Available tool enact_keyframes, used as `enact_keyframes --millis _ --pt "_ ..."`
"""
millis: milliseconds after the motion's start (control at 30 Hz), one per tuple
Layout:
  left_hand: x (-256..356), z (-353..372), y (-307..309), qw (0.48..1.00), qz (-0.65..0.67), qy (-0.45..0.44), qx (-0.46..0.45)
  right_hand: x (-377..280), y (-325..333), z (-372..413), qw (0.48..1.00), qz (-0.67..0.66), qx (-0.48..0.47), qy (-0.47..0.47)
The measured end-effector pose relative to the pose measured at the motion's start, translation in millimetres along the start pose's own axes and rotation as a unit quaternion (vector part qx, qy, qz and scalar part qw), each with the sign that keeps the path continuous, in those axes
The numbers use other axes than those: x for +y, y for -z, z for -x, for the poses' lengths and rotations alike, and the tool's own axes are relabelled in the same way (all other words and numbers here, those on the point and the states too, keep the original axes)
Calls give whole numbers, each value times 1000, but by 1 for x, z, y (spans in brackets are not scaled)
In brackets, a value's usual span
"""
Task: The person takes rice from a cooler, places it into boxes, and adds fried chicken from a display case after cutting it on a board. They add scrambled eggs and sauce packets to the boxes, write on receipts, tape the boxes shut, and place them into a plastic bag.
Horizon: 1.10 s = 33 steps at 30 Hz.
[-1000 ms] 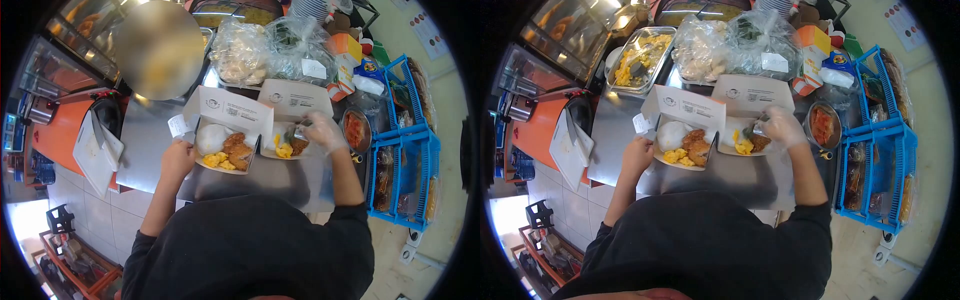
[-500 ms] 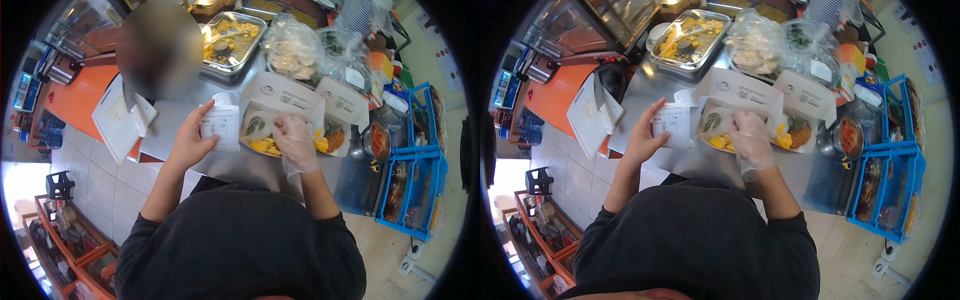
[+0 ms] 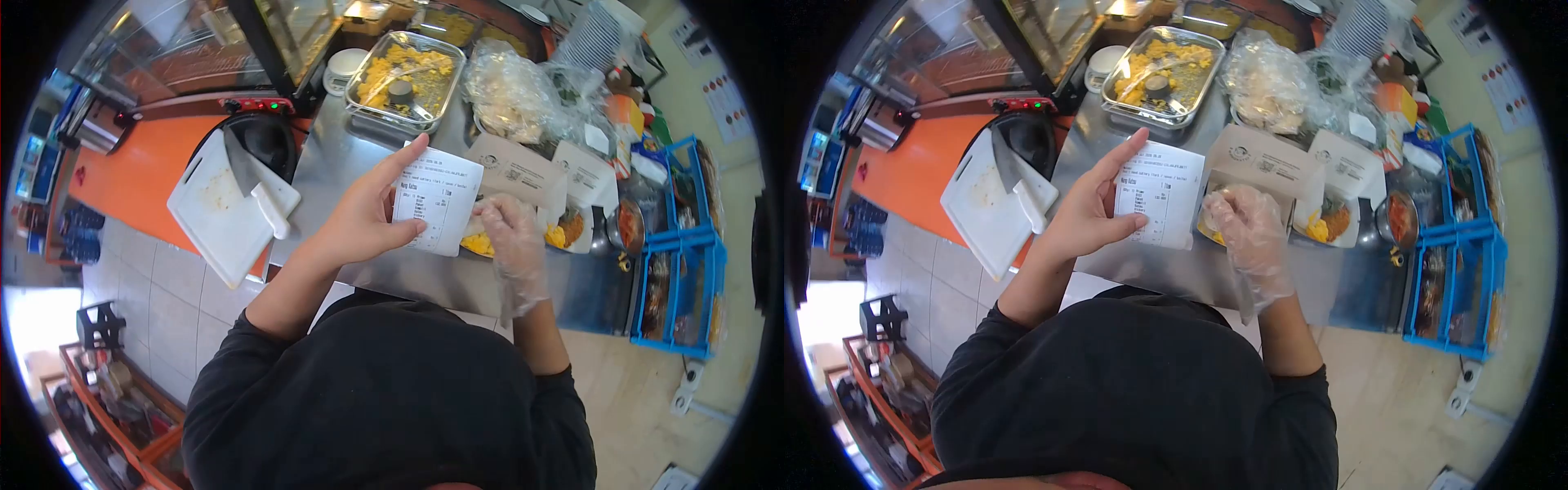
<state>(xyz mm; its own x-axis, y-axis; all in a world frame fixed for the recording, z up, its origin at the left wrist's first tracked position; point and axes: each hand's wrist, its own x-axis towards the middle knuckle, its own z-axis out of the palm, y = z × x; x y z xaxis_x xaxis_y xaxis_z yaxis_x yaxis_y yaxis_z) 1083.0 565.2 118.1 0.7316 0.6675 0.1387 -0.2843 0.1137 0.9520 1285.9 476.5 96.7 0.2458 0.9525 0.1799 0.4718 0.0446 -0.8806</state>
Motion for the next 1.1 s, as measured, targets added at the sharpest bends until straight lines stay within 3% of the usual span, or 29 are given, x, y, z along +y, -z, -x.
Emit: enact_keyframes --millis 33,133,233,333,533,733,833,933,1033,1100 --pt "-1 -3 1 1000 -2 3 -17 -13 0 2 993 -117 -1 -34" --pt "-7 -13 -1 997 -16 4 -77 -22 -4 7 998 -51 -10 -47" --pt "-10 -15 -6 989 -42 -9 -142 -27 -14 13 983 -122 120 -59" --pt "-11 -10 -14 981 -61 -24 -181 -52 -17 16 929 -292 215 -73" --pt "-3 -7 -20 982 -75 -19 -172 -40 -1 18 964 -205 166 -44" --pt "-12 -13 -30 987 -76 -18 -142 -33 12 9 959 -239 132 -81" --pt "-13 -15 -37 990 -73 16 -116 -22 25 9 962 -208 152 -89" --pt "-16 -19 -41 990 -105 5 -94 4 57 2 976 -68 194 -74" --pt "-14 -21 -50 994 -84 13 -69 74 95 -10 972 21 215 -97" --pt "-11 -23 -56 997 -51 20 -52 130 111 -7 942 258 212 -27"
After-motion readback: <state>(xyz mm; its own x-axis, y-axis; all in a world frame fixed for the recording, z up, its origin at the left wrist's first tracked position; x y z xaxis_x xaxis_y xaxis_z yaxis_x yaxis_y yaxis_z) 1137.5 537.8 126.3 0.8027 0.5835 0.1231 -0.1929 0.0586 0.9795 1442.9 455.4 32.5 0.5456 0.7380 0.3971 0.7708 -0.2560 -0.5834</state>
